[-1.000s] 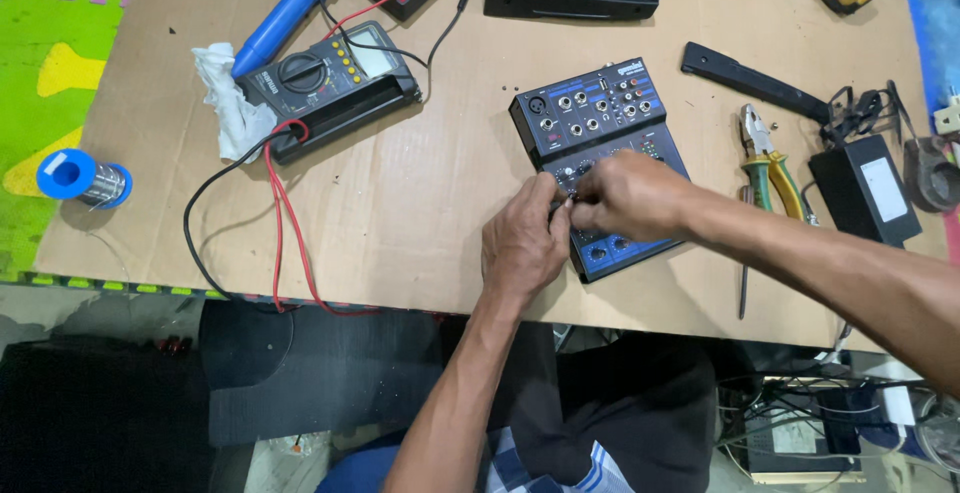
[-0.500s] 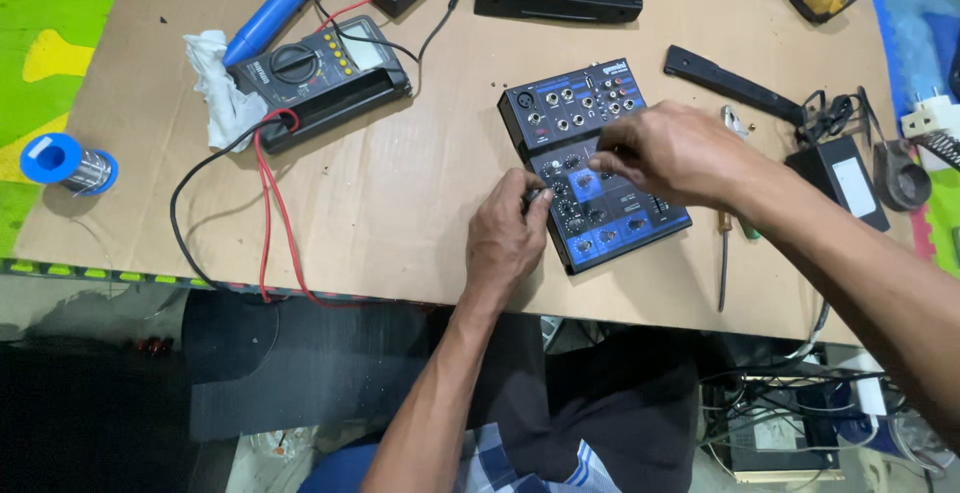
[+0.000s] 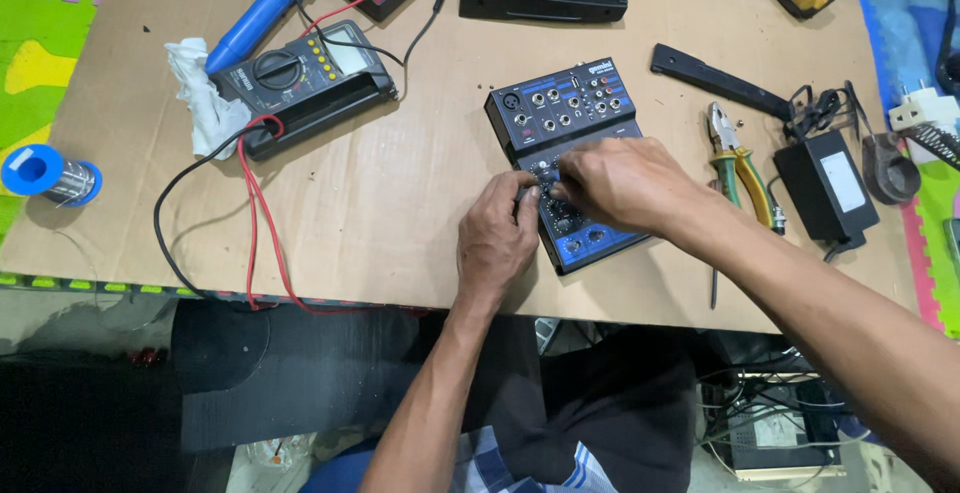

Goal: The person assembles small gray cylindrical components onto a blue electronic device with multiple ports and knobs. They pick up the components from the table and insert them into the device one by one, occasionally adjusting the knobs on the device.

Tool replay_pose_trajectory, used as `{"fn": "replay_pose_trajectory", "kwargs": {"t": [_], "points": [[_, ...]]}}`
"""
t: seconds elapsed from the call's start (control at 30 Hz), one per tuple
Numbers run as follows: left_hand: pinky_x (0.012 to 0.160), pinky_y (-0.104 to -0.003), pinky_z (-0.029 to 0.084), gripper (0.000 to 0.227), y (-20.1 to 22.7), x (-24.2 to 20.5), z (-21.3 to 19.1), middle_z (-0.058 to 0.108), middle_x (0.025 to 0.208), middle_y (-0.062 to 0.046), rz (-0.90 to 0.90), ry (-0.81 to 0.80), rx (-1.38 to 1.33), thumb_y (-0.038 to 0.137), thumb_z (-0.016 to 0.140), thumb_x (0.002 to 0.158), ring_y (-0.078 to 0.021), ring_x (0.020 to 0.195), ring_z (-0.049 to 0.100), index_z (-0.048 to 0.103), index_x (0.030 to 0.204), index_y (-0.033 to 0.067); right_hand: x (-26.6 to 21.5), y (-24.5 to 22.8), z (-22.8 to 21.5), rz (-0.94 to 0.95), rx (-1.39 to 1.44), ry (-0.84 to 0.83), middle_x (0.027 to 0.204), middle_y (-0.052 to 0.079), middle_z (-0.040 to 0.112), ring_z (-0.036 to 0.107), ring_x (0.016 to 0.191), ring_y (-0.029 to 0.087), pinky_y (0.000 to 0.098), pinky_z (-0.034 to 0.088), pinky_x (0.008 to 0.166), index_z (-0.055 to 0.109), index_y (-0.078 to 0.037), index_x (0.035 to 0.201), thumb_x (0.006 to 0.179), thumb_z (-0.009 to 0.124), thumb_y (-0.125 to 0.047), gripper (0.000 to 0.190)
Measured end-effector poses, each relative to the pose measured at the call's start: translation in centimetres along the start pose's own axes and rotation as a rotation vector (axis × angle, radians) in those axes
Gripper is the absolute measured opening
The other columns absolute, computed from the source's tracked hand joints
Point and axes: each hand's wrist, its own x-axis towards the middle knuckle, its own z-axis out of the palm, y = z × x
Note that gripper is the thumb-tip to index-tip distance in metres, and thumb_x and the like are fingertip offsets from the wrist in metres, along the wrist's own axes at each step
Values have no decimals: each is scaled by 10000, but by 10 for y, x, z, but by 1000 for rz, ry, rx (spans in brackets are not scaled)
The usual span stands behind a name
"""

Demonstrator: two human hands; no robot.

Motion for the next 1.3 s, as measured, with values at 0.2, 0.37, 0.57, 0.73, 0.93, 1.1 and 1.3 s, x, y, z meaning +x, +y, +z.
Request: {"fn": "replay_pose_trajectory", "kwargs": {"t": [0.2, 0.37, 0.57, 0.73, 0.93, 1.1, 1.3], "points": [[761, -458, 594, 106, 0, 0, 0, 687, 932, -72, 27, -2, 1, 190, 558, 1021, -322, 923, 723, 644, 1080, 173, 14, -15, -8, 62, -59, -97, 768, 80, 770, 777, 818, 308, 524, 602, 793, 790, -150, 857, 938, 600, -290, 250], [754, -451, 597, 105, -3, 0, 2, 686, 930, -62, 24, 7, 15, 202, 565, 1015, -308, 928, 722, 641, 1085, 184, 27, -18, -6, 85, -146, -120, 801, 88, 789, 780, 877, 318, 512, 601, 796, 802, -150, 890, 926, 552, -328, 309], [768, -439, 600, 110, -8, 0, 5, 689, 943, -50, 35, 26, 36, 199, 571, 1005, -300, 943, 723, 645, 1086, 192, 23, -19, 13, 47, -238, -59, 883, 53, 787, 776, 908, 277, 489, 614, 785, 774, -170, 973, 933, 549, -305, 265], [775, -427, 599, 100, -2, 0, 1, 688, 943, -41, 42, 32, 28, 202, 568, 1007, -289, 949, 721, 647, 1068, 193, 2, -17, 3, -18, -147, -13, 1012, 104, 766, 745, 989, 332, 536, 609, 809, 723, -122, 1097, 927, 509, -205, 285], [775, -443, 596, 99, -2, 0, 2, 689, 957, -57, 36, 36, 9, 207, 570, 1013, -305, 957, 718, 644, 1074, 186, -14, -21, -23, 62, 167, 25, 983, 194, 772, 749, 969, 395, 601, 586, 850, 735, -27, 1125, 989, 523, -225, 321], [771, -419, 599, 96, -7, 0, 6, 703, 927, -36, 7, 66, -18, 170, 592, 981, -284, 940, 724, 662, 1047, 186, 0, -17, 26, 44, -141, 118, 868, 67, 746, 760, 880, 279, 475, 609, 716, 698, -153, 1035, 1014, 380, -232, 327], [771, -445, 600, 112, 0, 0, 2, 709, 937, -82, -13, 58, -34, 168, 584, 986, -322, 938, 725, 666, 1060, 150, -6, -20, 30, 40, -63, 185, 847, 63, 717, 739, 877, 269, 426, 601, 705, 674, -147, 1021, 1043, 354, -223, 329]]}}
